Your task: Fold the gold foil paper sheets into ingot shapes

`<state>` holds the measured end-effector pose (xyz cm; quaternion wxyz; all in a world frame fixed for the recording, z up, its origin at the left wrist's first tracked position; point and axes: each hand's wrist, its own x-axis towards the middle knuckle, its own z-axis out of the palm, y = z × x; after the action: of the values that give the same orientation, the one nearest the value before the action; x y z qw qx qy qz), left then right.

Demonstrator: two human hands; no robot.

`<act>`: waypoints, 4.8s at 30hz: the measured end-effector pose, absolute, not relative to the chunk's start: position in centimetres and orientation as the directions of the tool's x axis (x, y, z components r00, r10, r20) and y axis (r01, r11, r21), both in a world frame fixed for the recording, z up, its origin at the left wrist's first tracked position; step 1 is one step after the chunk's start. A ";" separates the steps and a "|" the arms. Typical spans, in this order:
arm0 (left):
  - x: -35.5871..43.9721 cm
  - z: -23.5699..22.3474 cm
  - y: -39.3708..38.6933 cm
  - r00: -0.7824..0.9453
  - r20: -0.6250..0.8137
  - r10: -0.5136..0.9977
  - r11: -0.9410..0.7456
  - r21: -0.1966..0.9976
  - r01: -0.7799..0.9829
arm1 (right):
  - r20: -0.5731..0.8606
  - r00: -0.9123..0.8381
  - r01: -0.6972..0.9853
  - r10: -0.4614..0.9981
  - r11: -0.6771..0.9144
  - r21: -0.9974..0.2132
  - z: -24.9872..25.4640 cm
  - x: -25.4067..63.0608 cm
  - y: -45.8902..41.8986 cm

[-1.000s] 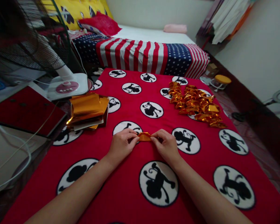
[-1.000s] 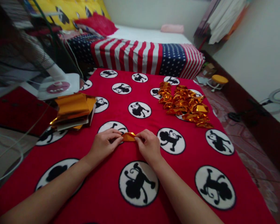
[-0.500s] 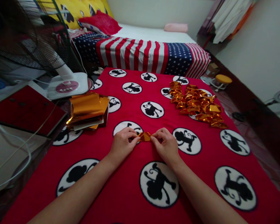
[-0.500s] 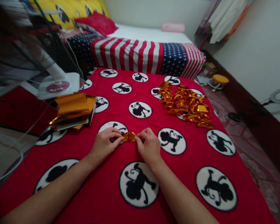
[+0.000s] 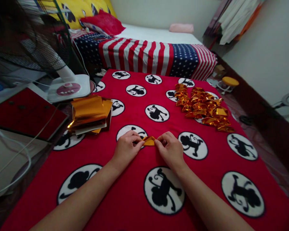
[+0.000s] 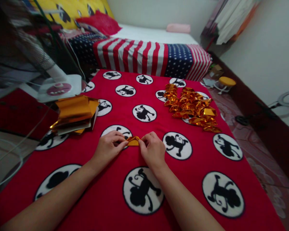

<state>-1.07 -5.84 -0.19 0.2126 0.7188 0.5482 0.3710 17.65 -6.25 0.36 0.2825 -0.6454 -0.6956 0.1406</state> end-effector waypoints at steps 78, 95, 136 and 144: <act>-0.4 -0.2 -4.1 0.017 0.077 0.997 -0.079 0.975 0.210 | 0.244 0.116 0.171 0.963 0.222 -0.960 -0.6 14.6 -5.2; -0.6 0.1 -4.2 -0.036 0.007 0.999 -0.009 0.999 -0.043 | 0.188 0.063 0.027 0.980 0.186 -0.982 -0.1 14.2 -6.2; -0.5 0.8 -4.4 0.043 0.091 0.995 -0.093 0.995 0.032 | 0.256 0.016 0.185 0.966 0.249 -0.951 0.1 14.3 -6.4; -0.4 0.4 -4.5 -0.004 -0.042 0.999 0.041 0.994 -0.104 | 0.247 0.158 0.082 0.956 0.236 -0.968 -0.3 14.5 -6.4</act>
<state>-0.45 -4.50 0.38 0.5341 0.4615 0.4850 0.5163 14.47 -6.40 -0.31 0.5817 -0.4908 -0.5289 0.3755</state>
